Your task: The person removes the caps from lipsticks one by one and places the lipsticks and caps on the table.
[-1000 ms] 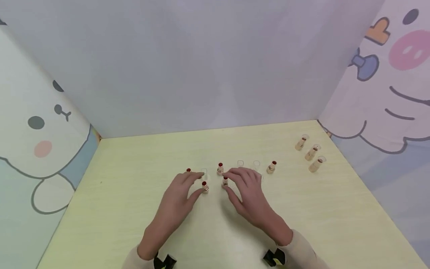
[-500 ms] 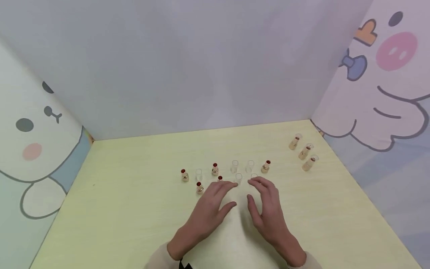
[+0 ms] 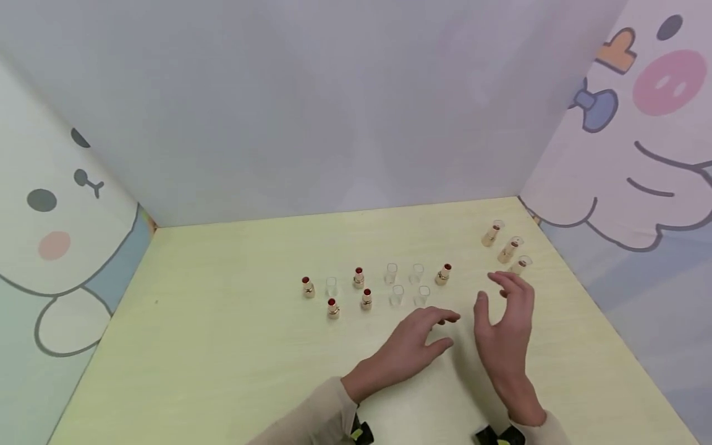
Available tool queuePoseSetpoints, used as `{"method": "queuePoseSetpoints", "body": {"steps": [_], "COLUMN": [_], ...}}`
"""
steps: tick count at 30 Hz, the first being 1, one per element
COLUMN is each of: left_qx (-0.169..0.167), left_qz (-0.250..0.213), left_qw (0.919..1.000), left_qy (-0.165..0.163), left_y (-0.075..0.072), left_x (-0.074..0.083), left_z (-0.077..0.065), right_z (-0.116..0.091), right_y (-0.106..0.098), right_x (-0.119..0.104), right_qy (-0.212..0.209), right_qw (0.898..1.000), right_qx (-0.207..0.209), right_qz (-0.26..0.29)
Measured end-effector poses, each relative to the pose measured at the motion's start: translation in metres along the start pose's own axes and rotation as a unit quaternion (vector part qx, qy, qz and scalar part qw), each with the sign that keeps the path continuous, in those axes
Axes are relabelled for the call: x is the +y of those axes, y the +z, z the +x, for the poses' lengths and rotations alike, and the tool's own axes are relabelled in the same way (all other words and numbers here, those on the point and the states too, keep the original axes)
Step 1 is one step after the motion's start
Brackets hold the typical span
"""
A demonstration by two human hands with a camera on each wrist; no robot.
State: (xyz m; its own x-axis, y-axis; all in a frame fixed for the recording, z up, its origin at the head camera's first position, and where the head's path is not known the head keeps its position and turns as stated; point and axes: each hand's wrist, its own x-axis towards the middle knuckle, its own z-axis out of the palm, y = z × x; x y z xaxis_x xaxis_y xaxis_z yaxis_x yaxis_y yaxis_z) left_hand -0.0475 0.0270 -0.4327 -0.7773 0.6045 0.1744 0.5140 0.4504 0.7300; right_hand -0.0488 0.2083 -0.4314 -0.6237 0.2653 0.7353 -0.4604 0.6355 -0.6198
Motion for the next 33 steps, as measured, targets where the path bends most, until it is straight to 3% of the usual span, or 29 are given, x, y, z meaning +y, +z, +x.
{"method": "queuePoseSetpoints", "body": {"steps": [6, 9, 14, 21, 27, 33], "left_qx": [-0.008, -0.010, 0.005, 0.029, 0.056, 0.082], "left_qz": [-0.098, -0.122, -0.133, -0.154, -0.169, -0.165], "left_qw": [0.9944, 0.9914, 0.9901, 0.9861, 0.9820, 0.9806], "left_qy": [-0.038, -0.045, -0.046, -0.056, -0.064, -0.068], "left_y": [0.019, 0.030, 0.047, 0.060, 0.072, 0.082], "left_x": [-0.004, -0.007, -0.008, -0.012, -0.010, -0.010], "left_z": [0.027, 0.038, 0.056, 0.082, 0.104, 0.116], "right_z": [0.018, 0.025, 0.035, 0.042, 0.043, 0.039], "right_y": [-0.001, -0.001, -0.002, -0.005, -0.005, -0.002], "right_x": [0.033, 0.049, 0.073, 0.097, 0.109, 0.113], "right_qy": [0.062, 0.081, 0.087, 0.116, 0.163, 0.187], "right_qw": [0.997, 0.995, 0.993, 0.989, 0.982, 0.977], "right_qx": [0.022, 0.028, 0.032, 0.013, 0.000, -0.009], "right_qz": [-0.031, -0.045, -0.066, -0.094, -0.095, -0.100]}}
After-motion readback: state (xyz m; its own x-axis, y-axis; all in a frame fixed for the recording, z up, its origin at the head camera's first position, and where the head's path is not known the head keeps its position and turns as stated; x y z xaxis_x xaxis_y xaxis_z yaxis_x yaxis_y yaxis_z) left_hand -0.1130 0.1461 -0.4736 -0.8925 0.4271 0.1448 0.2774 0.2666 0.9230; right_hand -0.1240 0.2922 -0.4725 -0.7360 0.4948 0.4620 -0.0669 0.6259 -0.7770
